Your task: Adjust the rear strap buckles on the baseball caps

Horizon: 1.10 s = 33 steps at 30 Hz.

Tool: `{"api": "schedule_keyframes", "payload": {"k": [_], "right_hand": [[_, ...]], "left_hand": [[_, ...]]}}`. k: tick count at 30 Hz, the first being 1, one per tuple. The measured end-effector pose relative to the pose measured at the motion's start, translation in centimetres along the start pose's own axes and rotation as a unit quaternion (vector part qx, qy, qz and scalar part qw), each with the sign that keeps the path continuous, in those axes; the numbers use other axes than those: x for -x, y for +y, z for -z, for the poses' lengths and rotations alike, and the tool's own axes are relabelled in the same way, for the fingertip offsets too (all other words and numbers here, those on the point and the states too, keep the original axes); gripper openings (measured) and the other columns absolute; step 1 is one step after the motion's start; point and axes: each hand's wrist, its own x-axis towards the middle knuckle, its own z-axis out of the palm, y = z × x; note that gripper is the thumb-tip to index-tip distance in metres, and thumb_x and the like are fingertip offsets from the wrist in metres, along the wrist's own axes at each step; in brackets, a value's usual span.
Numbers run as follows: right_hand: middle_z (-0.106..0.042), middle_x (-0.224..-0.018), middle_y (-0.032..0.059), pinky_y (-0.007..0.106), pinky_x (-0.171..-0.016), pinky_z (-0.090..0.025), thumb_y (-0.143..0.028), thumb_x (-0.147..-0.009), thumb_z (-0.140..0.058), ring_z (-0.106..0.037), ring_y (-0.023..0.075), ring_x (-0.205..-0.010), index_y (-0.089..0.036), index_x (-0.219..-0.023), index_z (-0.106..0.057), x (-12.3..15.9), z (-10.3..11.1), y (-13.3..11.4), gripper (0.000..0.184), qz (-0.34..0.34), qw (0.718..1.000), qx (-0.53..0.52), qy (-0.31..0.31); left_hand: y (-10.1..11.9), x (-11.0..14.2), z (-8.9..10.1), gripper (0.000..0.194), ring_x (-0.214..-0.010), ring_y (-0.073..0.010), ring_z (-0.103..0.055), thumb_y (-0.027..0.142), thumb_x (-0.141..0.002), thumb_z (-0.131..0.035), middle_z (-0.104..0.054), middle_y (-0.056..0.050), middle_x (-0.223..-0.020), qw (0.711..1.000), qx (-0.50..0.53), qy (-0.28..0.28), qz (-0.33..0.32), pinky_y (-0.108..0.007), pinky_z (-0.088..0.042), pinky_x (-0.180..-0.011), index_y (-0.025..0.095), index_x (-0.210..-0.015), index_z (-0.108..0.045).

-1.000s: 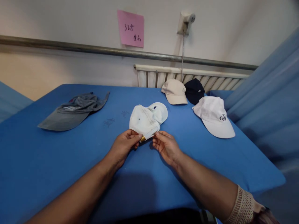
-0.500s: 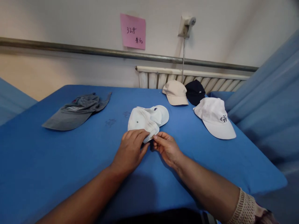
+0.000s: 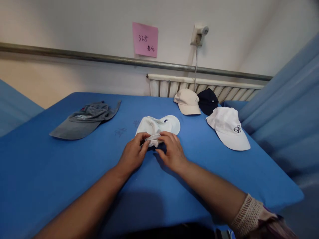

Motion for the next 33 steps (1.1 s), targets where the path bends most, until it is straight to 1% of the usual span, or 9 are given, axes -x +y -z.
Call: {"api": "schedule_keyframes", "payload": {"k": [3,9,12,16,21,25,28,30,33], "right_hand": [[-0.055,-0.135,0.0156,0.048,-0.103,-0.037,-0.017,-0.079,-0.071,-0.05,0.0293,-0.125,-0.019,-0.124,-0.052,-1.1,-0.5,0.8,0.049,0.05,0.993,0.091,-0.062],[-0.064,-0.118,0.0177,0.043,-0.093,-0.044,-0.014,-0.09,-0.053,-0.058,0.0276,-0.11,-0.014,-0.106,-0.061,-1.9,-1.2,1.8,0.018,0.096,0.985,0.138,-0.049],[-0.066,-0.114,0.0154,0.04,-0.091,-0.045,-0.015,-0.09,-0.053,-0.059,0.026,-0.107,-0.015,-0.105,-0.063,-1.7,-0.6,1.9,0.018,0.099,0.987,0.119,-0.05],[-0.067,-0.111,0.011,0.04,-0.092,-0.042,-0.019,-0.092,-0.056,-0.06,0.024,-0.103,-0.02,-0.105,-0.065,-1.4,0.3,1.9,0.017,0.082,0.99,0.09,-0.067],[-0.071,-0.103,0.0074,0.042,-0.091,-0.038,-0.031,-0.094,-0.058,-0.058,0.0246,-0.097,-0.024,-0.098,-0.071,-1.4,1.1,1.5,0.015,0.054,0.991,0.095,-0.083],[-0.07,-0.099,0.0069,0.036,-0.083,-0.043,-0.033,-0.097,-0.053,-0.059,0.0219,-0.09,-0.026,-0.096,-0.072,-1.2,1.2,1.0,0.021,0.006,0.996,0.005,-0.091],[-0.068,-0.091,0.0036,0.031,-0.076,-0.045,-0.03,-0.091,-0.06,-0.061,0.0188,-0.082,-0.027,-0.093,-0.073,-0.9,0.6,0.9,0.013,-0.077,0.991,-0.103,-0.047],[-0.068,-0.083,0.0007,0.028,-0.068,-0.045,-0.03,-0.084,-0.068,-0.058,0.0163,-0.071,-0.027,-0.091,-0.073,-0.8,0.0,1.0,0.009,-0.15,0.975,-0.166,-0.014],[-0.064,-0.066,-0.0031,0.025,-0.054,-0.04,-0.032,-0.074,-0.075,-0.051,0.0122,-0.054,-0.025,-0.084,-0.073,-0.9,-0.7,1.3,0.013,-0.248,0.929,-0.273,-0.018]], "left_hand": [[-0.5,-0.3,-0.1,0.032,-0.087,-0.0225,-0.064,0.039,-0.091,-0.048,-0.069,-0.005,-0.099,0.999,0.033,0.003,0.023,-0.034,-0.048,-0.081,0.02,-0.115,-0.057],[-1.1,-0.6,-0.2,0.035,-0.088,-0.0218,-0.065,0.041,-0.089,-0.051,-0.069,-0.006,-0.1,0.995,0.088,0.003,0.055,-0.034,-0.05,-0.082,0.018,-0.116,-0.058],[-1.1,-0.3,-0.2,0.042,-0.098,-0.0246,-0.065,0.042,-0.085,-0.059,-0.069,-0.007,-0.108,0.997,0.067,-0.027,0.018,-0.038,-0.05,-0.089,0.02,-0.121,-0.057],[-1.1,0.2,-0.7,0.061,-0.119,-0.0301,-0.057,0.036,-0.078,-0.071,-0.061,-0.011,-0.13,0.995,-0.014,-0.059,-0.083,-0.045,-0.042,-0.104,0.021,-0.133,-0.05],[-0.9,0.4,-0.9,0.034,-0.113,-0.0269,-0.061,0.032,-0.091,-0.055,-0.067,-0.01,-0.12,0.992,-0.056,-0.033,-0.111,-0.042,-0.044,-0.101,0.021,-0.123,-0.058],[-0.3,0.5,-0.7,0.021,-0.098,-0.0227,-0.065,0.031,-0.094,-0.05,-0.072,-0.005,-0.104,0.996,-0.008,-0.022,-0.09,-0.037,-0.047,-0.092,0.024,-0.106,-0.066],[-0.1,0.5,-0.7,0.019,-0.092,-0.0215,-0.065,0.032,-0.093,-0.052,-0.072,-0.004,-0.097,0.998,0.026,-0.003,-0.058,-0.035,-0.048,-0.086,0.024,-0.101,-0.067],[-0.1,0.6,-0.7,0.018,-0.091,-0.0211,-0.064,0.031,-0.093,-0.052,-0.071,-0.004,-0.095,0.997,0.034,0.002,-0.068,-0.034,-0.048,-0.084,0.023,-0.1,-0.067],[-0.1,0.6,-0.7,0.017,-0.088,-0.0206,-0.063,0.029,-0.095,-0.05,-0.07,-0.004,-0.092,0.994,0.023,0.005,-0.106,-0.034,-0.047,-0.084,0.022,-0.096,-0.066]]}}
